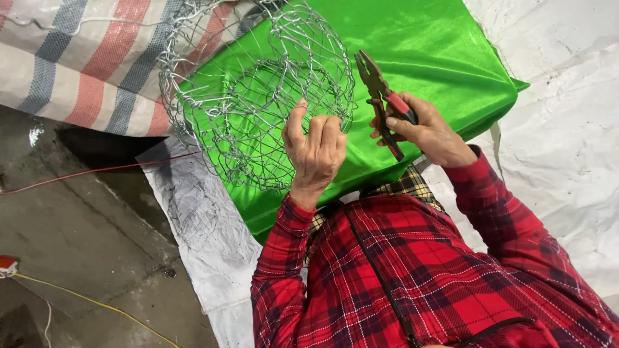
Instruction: Using pliers to bend and secure the wires of a circular metal mesh structure.
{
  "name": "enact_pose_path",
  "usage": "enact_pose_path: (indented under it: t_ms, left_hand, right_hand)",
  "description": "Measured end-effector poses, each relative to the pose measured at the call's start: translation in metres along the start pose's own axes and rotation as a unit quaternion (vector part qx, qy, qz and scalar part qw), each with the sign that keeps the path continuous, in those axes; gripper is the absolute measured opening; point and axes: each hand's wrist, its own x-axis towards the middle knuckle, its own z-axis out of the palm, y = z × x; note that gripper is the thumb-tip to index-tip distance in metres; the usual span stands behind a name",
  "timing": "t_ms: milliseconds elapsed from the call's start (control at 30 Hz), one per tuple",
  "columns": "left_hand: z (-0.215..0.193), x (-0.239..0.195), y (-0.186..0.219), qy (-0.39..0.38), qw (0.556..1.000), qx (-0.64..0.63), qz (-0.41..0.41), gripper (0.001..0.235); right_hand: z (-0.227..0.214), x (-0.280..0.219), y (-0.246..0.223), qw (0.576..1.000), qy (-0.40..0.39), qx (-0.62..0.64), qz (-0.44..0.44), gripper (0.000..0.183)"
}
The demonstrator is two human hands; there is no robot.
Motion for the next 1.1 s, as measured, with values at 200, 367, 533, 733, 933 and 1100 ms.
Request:
enact_pose_path:
  t_ms: [200,367,533,733,933,1100]
  left_hand:
    - [0.002,-0.004,-0.002,0.001,1.0,0.013,0.007,0.015]
    - [0.006,-0.009,-0.003,0.001,1.0,0.014,0.003,0.017]
    - [0.005,-0.007,-0.002,-0.002,1.0,0.014,0.001,0.017]
    - [0.005,-0.004,-0.002,0.008,1.0,0.019,0.001,0.019]
    - [0.007,-0.006,-0.002,0.012,1.0,0.018,0.002,0.019]
    - [-0.015,0.002,0.007,-0.113,0.992,-0.022,-0.059,0.014]
  right_hand:
    - [-0.003,0.016,-0.004,1.0,-0.018,0.006,-0.003,0.012]
    - [-0.014,0.017,0.01,1.0,-0.01,0.011,0.013,0.011]
    - [-0.012,0.02,0.003,0.998,-0.011,0.045,0.031,0.013]
    - [-0.04,0.036,0.028,0.993,-0.054,0.097,0.05,0.013]
    - [-0.084,0.059,0.032,0.986,-0.123,0.09,0.073,0.011]
    - [-0.106,0.076,0.016,0.967,-0.196,0.005,0.165,0.038]
